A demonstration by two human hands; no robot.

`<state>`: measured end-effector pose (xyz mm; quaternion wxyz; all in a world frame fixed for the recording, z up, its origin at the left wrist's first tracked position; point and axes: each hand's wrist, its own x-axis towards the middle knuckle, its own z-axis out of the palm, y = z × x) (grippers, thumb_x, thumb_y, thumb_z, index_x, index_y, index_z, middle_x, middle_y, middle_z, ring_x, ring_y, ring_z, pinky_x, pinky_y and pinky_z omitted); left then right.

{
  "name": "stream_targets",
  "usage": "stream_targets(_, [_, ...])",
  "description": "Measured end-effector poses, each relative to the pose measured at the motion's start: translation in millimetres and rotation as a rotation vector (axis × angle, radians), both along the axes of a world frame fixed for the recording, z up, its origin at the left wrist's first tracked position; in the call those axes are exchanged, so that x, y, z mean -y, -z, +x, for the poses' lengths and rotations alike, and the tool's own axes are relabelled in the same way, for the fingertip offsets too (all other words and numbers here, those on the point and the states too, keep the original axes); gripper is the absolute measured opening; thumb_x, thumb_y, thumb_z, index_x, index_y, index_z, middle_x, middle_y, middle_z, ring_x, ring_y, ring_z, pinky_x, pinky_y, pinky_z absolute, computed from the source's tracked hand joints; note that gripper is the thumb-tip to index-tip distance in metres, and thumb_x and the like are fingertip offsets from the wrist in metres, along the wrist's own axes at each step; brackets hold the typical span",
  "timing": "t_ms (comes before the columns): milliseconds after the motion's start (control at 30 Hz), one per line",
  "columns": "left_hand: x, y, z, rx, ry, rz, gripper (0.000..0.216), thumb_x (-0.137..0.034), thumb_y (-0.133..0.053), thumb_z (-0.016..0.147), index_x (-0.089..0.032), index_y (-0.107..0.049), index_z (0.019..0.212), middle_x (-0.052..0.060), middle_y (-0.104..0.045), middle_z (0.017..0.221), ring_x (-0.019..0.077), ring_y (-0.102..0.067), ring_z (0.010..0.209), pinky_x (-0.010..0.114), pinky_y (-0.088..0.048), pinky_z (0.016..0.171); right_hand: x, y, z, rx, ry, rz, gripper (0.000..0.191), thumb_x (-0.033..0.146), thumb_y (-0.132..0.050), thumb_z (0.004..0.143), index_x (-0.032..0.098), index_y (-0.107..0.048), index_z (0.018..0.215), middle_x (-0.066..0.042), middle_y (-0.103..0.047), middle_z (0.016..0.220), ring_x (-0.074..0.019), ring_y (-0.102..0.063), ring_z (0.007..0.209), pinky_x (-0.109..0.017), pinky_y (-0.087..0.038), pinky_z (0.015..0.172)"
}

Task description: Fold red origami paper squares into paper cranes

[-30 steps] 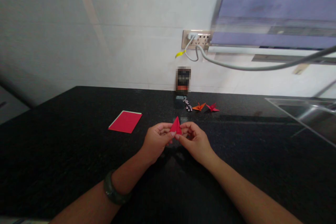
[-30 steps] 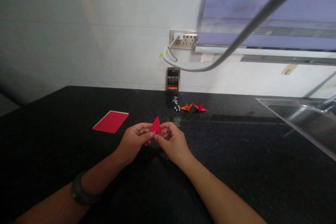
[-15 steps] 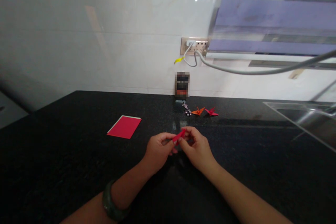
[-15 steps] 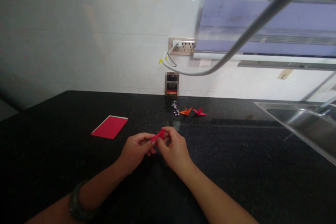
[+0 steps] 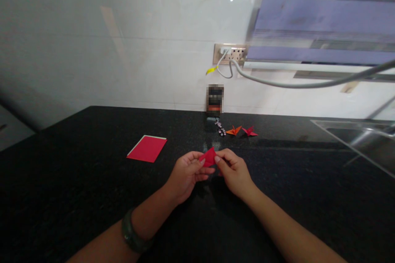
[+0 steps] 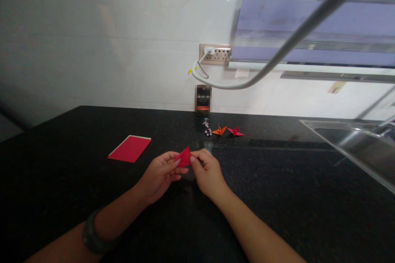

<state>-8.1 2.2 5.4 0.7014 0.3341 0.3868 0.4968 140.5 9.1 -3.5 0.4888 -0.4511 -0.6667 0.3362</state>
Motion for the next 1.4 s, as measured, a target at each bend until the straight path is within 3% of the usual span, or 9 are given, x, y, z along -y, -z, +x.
stream_targets(167, [-1,0.6,0,0.087,0.043,0.033,0.022,-0.024,-0.066,0.071,-0.011,-0.062,0.088,0.007,-0.07,0.078,0.0129,-0.066,0.067,0.017,-0.05,0.055,-1,-2.9,-1,-0.139,-0.099,-0.157,0.02,0.034,-0.051,0.078,0.018,-0.062,0.075,0.0,-0.052,0.065,-0.009,-0.045,0.05,-0.021,-0.04,0.044])
stream_targets(267, [-1,1.1,0,0.099,0.067,0.039,0.023,-0.03,-0.062,0.074,-0.01,-0.066,0.084,0.009,-0.071,0.082,0.0139,-0.066,0.072,0.019,-0.05,0.061,-3,-0.1,-2,-0.171,-0.046,-0.19,0.019,0.035,-0.052,0.077,0.017,-0.059,0.077,0.002,-0.052,0.063,-0.0089,-0.044,0.047,-0.022,-0.039,0.044])
stream_targets(333, [-1,1.8,0,0.099,0.048,0.031,0.022,-0.03,-0.062,0.075,-0.01,-0.066,0.083,0.01,-0.07,0.087,0.0154,-0.066,0.078,0.021,-0.05,0.065,-4,2.8,-2,-0.122,0.092,-0.095,0.015,0.032,-0.057,0.075,0.018,-0.057,0.081,0.001,-0.054,0.066,-0.0107,-0.047,0.053,-0.024,-0.042,0.049])
stream_targets(433, [0,3.8,2,0.123,0.022,0.019,0.019,-0.028,-0.061,0.075,-0.011,-0.067,0.082,0.011,-0.069,0.095,0.0173,-0.064,0.086,0.024,-0.048,0.072,-3,4.0,0,0.072,0.258,0.185,0.013,0.024,-0.06,0.073,0.02,-0.057,0.085,-0.002,-0.053,0.074,-0.0136,-0.051,0.064,-0.026,-0.045,0.057])
stream_targets(533, [0,5.7,4,0.158,0.02,0.029,0.019,-0.028,-0.061,0.076,-0.012,-0.067,0.084,0.012,-0.067,0.1,0.0194,-0.062,0.092,0.028,-0.046,0.08,0,0.7,2,0.231,0.25,0.401,0.012,0.019,-0.056,0.077,0.02,-0.059,0.088,-0.004,-0.054,0.08,-0.0143,-0.052,0.068,-0.027,-0.046,0.06])
stream_targets(667, [1,6.0,4,0.147,0.025,0.08,0.023,-0.029,-0.06,0.076,-0.011,-0.068,0.088,0.013,-0.065,0.106,0.0224,-0.058,0.101,0.033,-0.041,0.088,2,-3.7,3,0.286,0.25,0.515,0.009,0.016,-0.055,0.078,0.019,-0.06,0.083,-0.004,-0.054,0.078,-0.0146,-0.054,0.07,-0.027,-0.047,0.059])
stream_targets(1033, [3,12.7,4,-0.043,0.063,0.192,0.029,-0.028,-0.064,0.072,-0.019,-0.066,0.099,0.01,-0.066,0.105,0.0226,-0.059,0.099,0.033,-0.044,0.083,2,-5.6,2,0.25,0.275,0.439,0.003,0.015,-0.056,0.076,0.018,-0.057,0.075,-0.002,-0.056,0.073,-0.0126,-0.052,0.064,-0.024,-0.044,0.053])
stream_targets(1400, [2,13.6,3,-0.087,0.073,0.22,0.024,-0.031,-0.06,0.075,-0.016,-0.068,0.093,0.012,-0.064,0.108,0.024,-0.058,0.101,0.033,-0.046,0.083,2,-0.1,3,0.237,0.271,0.386,0.003,0.017,-0.056,0.077,0.019,-0.057,0.075,-0.001,-0.054,0.071,-0.0124,-0.052,0.062,-0.024,-0.044,0.053])
